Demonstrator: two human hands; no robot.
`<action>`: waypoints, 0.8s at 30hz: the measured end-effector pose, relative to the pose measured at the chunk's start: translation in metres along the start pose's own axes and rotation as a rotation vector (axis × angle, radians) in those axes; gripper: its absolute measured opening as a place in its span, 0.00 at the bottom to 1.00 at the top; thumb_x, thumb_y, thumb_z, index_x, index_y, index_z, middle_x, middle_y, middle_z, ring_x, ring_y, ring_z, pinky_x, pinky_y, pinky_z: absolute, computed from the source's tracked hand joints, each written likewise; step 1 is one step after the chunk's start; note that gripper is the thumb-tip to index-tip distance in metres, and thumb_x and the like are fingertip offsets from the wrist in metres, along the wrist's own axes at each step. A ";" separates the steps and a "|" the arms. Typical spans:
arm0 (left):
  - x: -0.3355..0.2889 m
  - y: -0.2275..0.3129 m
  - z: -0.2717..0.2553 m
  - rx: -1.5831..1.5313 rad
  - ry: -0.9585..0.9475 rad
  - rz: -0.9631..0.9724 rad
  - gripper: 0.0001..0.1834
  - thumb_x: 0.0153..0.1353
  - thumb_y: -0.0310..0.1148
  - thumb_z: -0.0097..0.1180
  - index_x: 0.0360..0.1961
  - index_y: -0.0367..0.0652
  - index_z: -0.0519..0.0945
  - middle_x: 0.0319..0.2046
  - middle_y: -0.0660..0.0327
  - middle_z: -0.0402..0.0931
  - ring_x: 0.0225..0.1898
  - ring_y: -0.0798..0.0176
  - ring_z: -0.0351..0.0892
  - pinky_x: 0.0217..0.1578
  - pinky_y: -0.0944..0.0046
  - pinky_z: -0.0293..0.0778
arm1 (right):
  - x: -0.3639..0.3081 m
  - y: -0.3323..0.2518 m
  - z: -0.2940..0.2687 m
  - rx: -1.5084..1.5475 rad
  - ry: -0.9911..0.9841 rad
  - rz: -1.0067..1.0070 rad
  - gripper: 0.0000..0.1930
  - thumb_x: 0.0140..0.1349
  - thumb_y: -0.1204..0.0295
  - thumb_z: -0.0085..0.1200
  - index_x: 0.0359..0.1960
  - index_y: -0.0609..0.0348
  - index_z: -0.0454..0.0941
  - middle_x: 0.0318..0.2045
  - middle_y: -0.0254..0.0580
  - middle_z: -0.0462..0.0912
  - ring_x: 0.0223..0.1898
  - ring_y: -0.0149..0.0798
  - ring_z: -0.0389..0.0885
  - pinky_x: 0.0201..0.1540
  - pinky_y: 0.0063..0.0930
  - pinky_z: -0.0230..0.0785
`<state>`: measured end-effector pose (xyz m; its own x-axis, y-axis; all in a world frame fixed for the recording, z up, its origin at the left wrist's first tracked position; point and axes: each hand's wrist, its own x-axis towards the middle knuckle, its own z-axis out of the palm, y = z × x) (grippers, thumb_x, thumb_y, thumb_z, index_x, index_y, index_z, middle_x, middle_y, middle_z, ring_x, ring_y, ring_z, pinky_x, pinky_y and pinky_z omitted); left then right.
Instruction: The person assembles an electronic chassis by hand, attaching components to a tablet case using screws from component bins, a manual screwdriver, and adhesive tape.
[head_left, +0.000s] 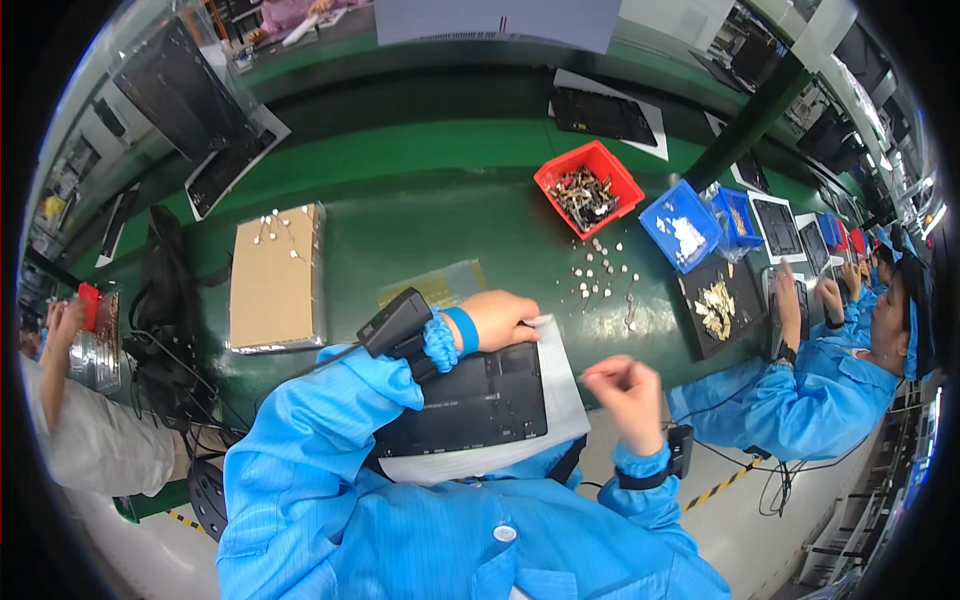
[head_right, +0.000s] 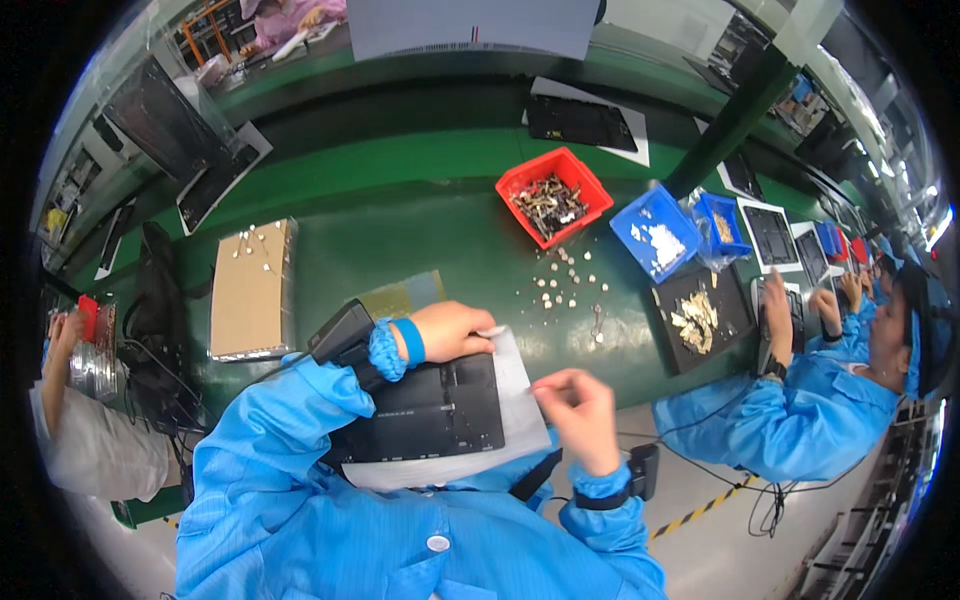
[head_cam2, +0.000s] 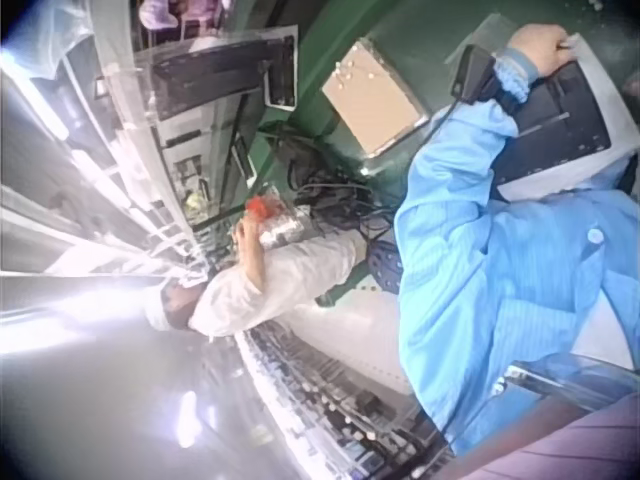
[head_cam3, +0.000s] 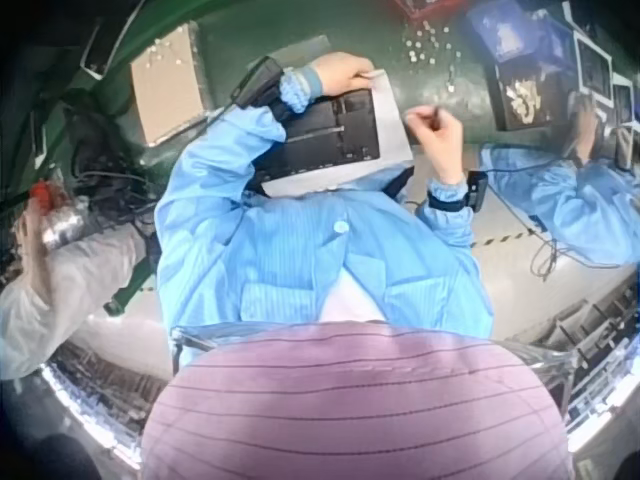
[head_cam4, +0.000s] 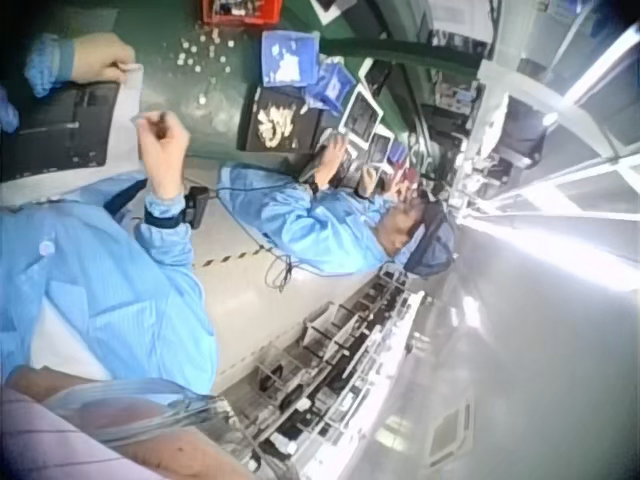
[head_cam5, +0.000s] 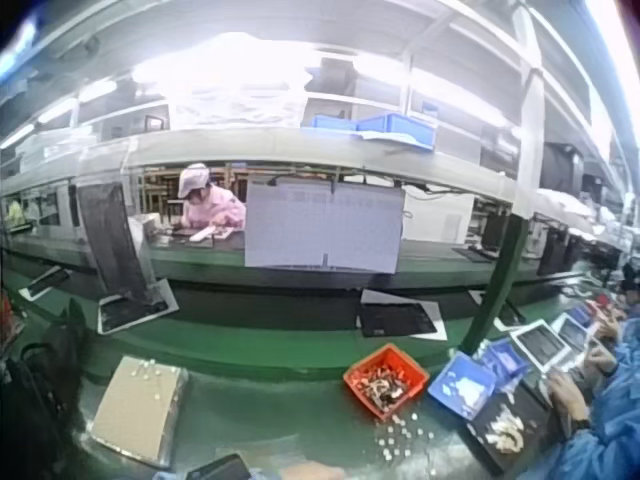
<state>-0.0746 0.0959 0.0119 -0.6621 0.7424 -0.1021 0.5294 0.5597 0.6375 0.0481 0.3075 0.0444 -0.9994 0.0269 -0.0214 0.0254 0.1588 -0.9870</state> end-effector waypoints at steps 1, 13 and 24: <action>-0.002 0.003 0.002 -0.017 -0.011 0.005 0.16 0.56 0.42 0.55 0.39 0.41 0.74 0.33 0.51 0.74 0.39 0.44 0.73 0.38 0.52 0.70 | -0.007 0.001 0.010 -0.143 -0.090 0.008 0.03 0.51 0.77 0.58 0.28 0.62 0.79 0.26 0.33 0.80 0.27 0.23 0.74 0.29 0.18 0.66; -0.068 -0.021 0.017 0.209 0.596 0.012 0.14 0.43 0.33 0.64 0.32 0.43 0.76 0.33 0.58 0.70 0.38 0.52 0.69 0.38 0.56 0.69 | -0.042 0.021 0.065 -0.566 -0.402 -0.098 0.07 0.44 0.78 0.57 0.28 0.62 0.81 0.24 0.46 0.79 0.25 0.44 0.78 0.28 0.31 0.69; -0.065 -0.031 0.014 0.106 0.644 0.055 0.13 0.42 0.34 0.65 0.28 0.42 0.76 0.33 0.58 0.70 0.39 0.52 0.68 0.39 0.57 0.68 | -0.038 0.006 0.083 -0.812 -0.393 -0.001 0.04 0.42 0.73 0.56 0.22 0.58 0.76 0.23 0.45 0.77 0.28 0.50 0.77 0.30 0.40 0.68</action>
<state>-0.0405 0.0355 -0.0120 -0.8004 0.4202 0.4275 0.5991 0.5850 0.5467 0.0848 0.2251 0.0262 -0.9315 -0.2890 -0.2208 -0.1156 0.8109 -0.5737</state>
